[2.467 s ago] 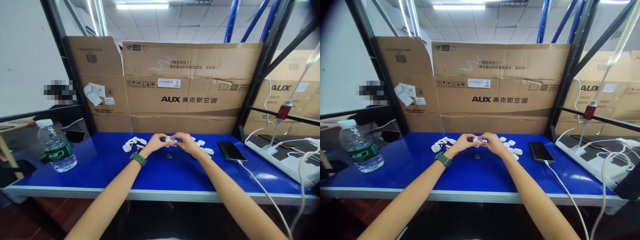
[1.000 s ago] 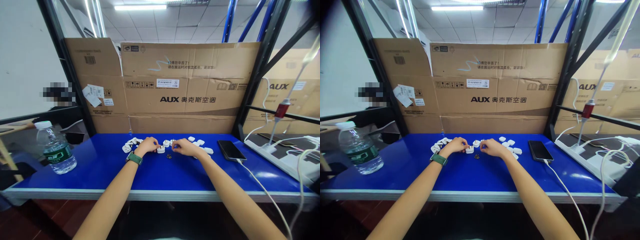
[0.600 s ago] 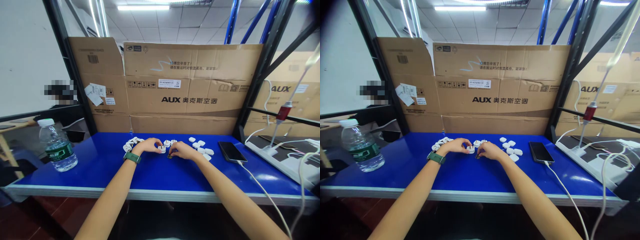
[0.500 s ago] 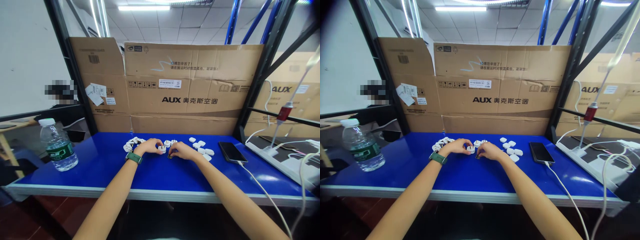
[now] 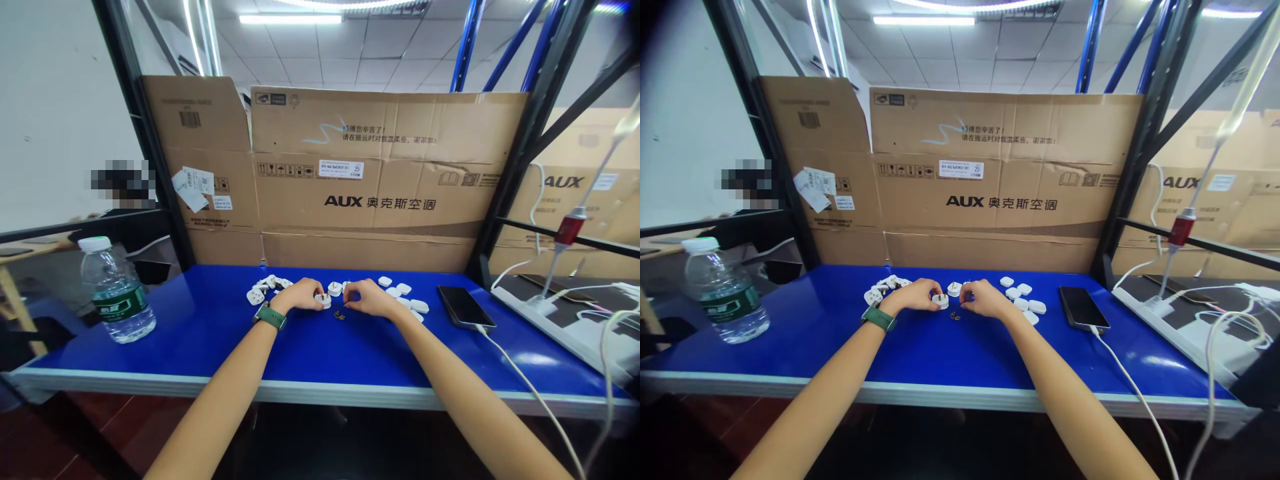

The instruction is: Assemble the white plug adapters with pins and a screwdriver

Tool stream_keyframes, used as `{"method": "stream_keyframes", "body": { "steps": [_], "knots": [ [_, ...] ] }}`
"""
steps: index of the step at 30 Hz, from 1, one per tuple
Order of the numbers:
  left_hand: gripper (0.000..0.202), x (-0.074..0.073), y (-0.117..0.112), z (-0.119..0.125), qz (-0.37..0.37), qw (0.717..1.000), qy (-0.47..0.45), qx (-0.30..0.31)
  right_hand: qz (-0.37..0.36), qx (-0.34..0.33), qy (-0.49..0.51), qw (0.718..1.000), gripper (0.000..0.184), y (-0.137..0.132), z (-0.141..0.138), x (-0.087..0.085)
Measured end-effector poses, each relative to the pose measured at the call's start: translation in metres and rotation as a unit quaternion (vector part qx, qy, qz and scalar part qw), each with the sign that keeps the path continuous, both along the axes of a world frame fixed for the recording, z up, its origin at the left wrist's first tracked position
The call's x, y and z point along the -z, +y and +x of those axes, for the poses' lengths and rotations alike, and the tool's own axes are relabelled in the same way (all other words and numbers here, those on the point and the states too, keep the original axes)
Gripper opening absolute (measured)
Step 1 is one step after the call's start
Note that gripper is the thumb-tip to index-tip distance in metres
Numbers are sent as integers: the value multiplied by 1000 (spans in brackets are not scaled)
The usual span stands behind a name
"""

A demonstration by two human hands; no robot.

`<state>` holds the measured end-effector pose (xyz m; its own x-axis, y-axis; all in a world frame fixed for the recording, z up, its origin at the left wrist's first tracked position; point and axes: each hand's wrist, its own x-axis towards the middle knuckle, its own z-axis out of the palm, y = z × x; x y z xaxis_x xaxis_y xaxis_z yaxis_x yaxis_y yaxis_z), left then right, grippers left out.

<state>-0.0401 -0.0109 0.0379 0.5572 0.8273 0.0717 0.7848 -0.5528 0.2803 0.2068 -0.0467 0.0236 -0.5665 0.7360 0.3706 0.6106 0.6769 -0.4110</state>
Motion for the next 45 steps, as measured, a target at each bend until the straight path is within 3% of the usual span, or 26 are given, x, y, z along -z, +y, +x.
{"method": "stream_keyframes", "body": {
  "steps": [10, 14, 19, 27, 32, 37, 45],
  "knots": [
    [36, 5, -3, 18, 18, 993, -70, 98, 24, 47, 92, 994, 18, 4, -5, -1],
    [37, 7, -2, 20, 16, 991, -79, 107, 59, 54, 43, 996, 16, 5, -10, -2],
    [37, 11, 2, 21, 9, 990, -79, 116, 75, 116, -41, 990, 16, 4, -19, -2],
    [31, 14, 7, 22, 23, 988, -79, 134, 25, 174, -45, 983, 12, 9, -28, 3],
    [33, 19, 13, 21, 3, 988, -92, 124, 11, 158, -35, 987, 15, 10, -25, 2],
    [35, 20, 15, 21, -20, 989, -97, 113, 64, 114, -111, 985, 21, 1, -16, -6],
    [31, 20, 14, 22, -6, 988, -93, 122, 95, 104, -166, 976, 20, -2, -19, -9]
  ]
}}
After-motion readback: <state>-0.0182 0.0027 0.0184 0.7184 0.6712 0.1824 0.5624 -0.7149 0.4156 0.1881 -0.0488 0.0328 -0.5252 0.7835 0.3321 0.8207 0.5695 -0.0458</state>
